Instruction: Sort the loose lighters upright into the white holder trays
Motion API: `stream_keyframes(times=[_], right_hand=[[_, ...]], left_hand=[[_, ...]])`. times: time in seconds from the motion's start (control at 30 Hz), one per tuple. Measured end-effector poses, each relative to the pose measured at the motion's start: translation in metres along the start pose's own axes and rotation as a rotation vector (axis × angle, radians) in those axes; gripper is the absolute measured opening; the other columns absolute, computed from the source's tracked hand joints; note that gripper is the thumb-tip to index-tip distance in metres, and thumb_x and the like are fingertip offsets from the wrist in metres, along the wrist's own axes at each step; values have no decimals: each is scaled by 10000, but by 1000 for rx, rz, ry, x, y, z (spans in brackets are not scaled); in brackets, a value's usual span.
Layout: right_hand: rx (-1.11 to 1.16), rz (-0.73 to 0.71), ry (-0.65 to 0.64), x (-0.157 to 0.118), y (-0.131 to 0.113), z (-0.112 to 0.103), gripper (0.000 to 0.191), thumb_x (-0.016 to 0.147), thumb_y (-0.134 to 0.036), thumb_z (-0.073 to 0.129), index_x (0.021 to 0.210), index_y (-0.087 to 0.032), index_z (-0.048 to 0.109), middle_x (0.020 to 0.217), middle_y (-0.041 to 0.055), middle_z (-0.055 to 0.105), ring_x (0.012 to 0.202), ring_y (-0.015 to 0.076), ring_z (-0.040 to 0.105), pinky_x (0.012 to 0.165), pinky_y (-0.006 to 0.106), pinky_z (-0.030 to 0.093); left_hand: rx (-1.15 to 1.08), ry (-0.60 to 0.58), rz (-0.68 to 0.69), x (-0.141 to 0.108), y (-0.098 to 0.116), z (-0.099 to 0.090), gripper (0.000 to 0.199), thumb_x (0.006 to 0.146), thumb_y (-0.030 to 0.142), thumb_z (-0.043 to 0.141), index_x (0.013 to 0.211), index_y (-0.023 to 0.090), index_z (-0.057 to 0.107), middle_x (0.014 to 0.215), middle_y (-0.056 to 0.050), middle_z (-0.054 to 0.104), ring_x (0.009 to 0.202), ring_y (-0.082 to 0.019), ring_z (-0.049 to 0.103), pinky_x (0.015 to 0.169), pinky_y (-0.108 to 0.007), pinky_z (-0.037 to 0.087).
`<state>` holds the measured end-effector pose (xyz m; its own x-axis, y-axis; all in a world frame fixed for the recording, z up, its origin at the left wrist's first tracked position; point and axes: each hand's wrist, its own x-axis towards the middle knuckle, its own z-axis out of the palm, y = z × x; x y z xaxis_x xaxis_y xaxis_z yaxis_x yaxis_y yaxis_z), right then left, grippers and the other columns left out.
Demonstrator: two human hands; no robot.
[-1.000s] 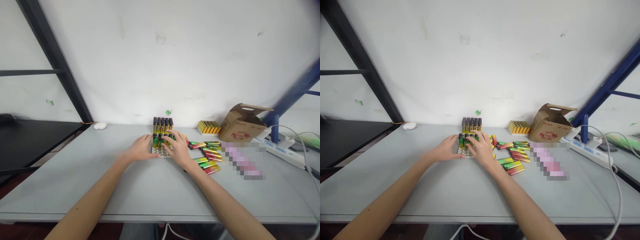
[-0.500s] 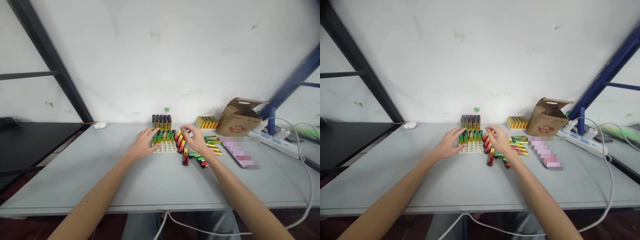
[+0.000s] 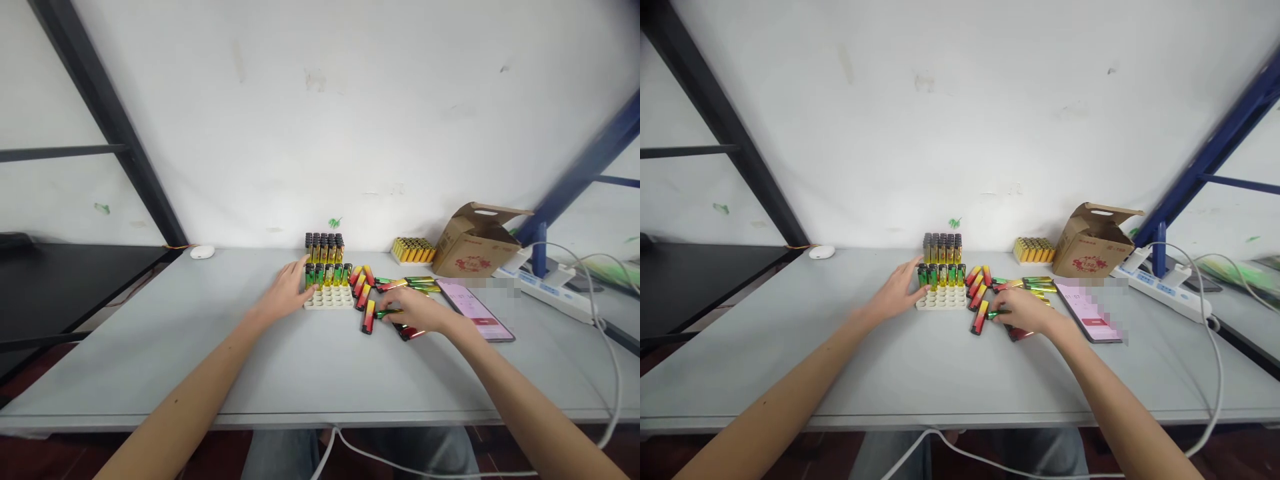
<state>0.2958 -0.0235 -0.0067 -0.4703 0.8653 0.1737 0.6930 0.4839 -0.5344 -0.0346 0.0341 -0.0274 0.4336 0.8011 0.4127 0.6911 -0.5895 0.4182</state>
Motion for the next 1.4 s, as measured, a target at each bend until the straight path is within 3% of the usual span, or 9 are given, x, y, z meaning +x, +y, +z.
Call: stream_keyframes(times=[0.07,0.17,0.3,0.5,0.7,0.87,1.0,1.13,1.4], right_hand=[[32,25,51,6,-3,-3,154,760,-378,686,838,-248,710,807,31,719,696,221,647,615,328,497],[187,55,289,24,-9,-6,279,842,-436,602,1003,-211,641,930,63,704,820,227,660,710,352,515],[507,58,495,64,-23,5,395,857,-516,572,1083,-193,605,858,45,659,814,184,626,690,302,497],[1053,143,474,91,-39,29,391,766,-576,646,927,-225,582,850,-2,577,625,103,540,482,217,402],[1168,237,326,82,-35,39,428,771,-608,613,960,-230,550,616,-66,529,365,44,238,361,212,180],[1244,221,309,82,-36,38,406,836,-593,464,878,-210,595,555,-64,435,374,71,222,382,245,248],[1340,236,272,81,-40,37,260,817,-487,573,858,-231,554,598,-55,472,457,101,397,443,235,334],[1372,245,286,79,-44,38,330,802,-541,627,921,-267,488,735,-30,591,560,127,517,509,239,401],[1479,239,144,77,-47,37,405,816,-604,537,714,-214,495,539,-72,286,451,88,213,401,205,237]], left_hand=[[-12,12,-21,0,-4,2,690,905,446,495,1496,239,204,1401,-116,471,1327,-295,404,1085,-465,351],[-20,0,-55,1,-9,6,703,897,478,503,1490,224,224,1374,-127,498,1310,-302,422,1068,-477,366],[-29,-41,-42,1,-12,8,643,922,519,441,1460,196,301,1402,-135,480,1330,-294,403,1095,-467,344],[-49,-38,-22,1,-14,5,538,982,488,283,1427,201,376,1404,-116,489,1329,-257,416,1111,-436,338],[36,-30,-28,0,-10,5,513,996,474,227,1384,195,413,1363,-132,503,1307,-260,420,1099,-471,323],[61,-17,-56,-1,-12,10,518,996,478,206,1357,186,437,1350,-139,499,1300,-269,414,1090,-476,326],[57,-26,-84,0,-15,13,534,995,486,191,1344,174,446,1331,-144,501,1285,-274,423,1089,-477,323],[52,-36,-93,0,-14,12,533,997,490,167,1325,186,457,1301,-138,514,1254,-263,450,1074,-465,339],[104,-93,-98,0,-12,12,567,962,574,258,1287,160,470,1312,-162,504,1274,-310,425,1055,-477,343]])
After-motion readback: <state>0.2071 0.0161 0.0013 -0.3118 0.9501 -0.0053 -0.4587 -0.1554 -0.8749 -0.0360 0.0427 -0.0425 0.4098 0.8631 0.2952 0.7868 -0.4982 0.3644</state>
